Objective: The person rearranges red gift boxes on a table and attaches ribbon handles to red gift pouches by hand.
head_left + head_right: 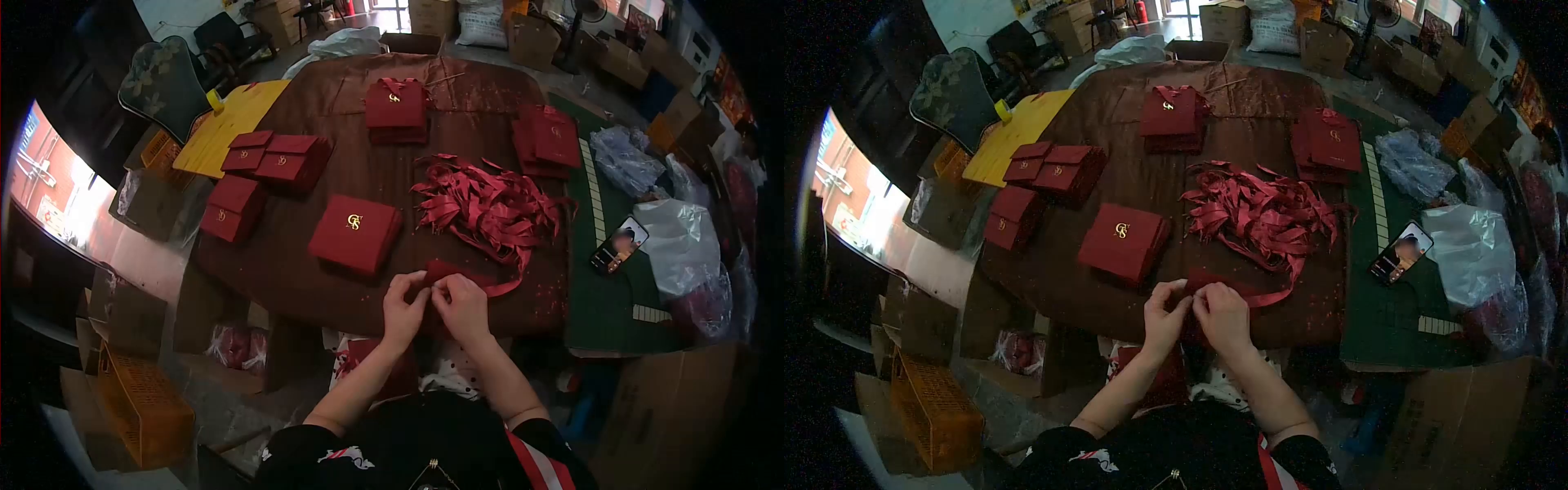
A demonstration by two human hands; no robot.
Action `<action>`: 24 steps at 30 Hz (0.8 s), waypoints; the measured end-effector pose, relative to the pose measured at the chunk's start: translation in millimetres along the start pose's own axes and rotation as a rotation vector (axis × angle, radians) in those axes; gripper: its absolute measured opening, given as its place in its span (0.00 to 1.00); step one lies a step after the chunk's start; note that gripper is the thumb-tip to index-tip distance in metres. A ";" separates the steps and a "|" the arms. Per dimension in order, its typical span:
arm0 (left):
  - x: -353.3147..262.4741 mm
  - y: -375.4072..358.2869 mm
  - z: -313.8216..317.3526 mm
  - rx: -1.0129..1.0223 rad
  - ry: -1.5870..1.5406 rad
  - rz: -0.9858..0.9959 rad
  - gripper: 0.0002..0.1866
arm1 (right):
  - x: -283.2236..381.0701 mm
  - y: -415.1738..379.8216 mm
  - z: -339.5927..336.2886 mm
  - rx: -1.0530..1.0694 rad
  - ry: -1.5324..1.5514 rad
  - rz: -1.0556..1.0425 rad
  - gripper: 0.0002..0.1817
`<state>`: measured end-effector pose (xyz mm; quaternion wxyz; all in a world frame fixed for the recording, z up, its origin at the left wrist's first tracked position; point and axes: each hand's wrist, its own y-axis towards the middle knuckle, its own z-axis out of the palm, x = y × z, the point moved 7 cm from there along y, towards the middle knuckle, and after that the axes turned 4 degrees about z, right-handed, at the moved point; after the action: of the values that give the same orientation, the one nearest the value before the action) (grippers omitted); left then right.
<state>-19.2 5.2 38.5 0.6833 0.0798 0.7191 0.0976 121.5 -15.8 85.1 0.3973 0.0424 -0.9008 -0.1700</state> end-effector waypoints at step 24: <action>-54.5 -17.0 3.8 0.012 0.359 0.316 0.16 | 13.7 -5.3 -13.8 0.028 -0.102 -0.084 0.08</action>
<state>-12.3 -24.7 86.8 0.5201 0.1768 0.8084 0.2114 121.9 -27.5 101.6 0.3425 0.0768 -0.9197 -0.1759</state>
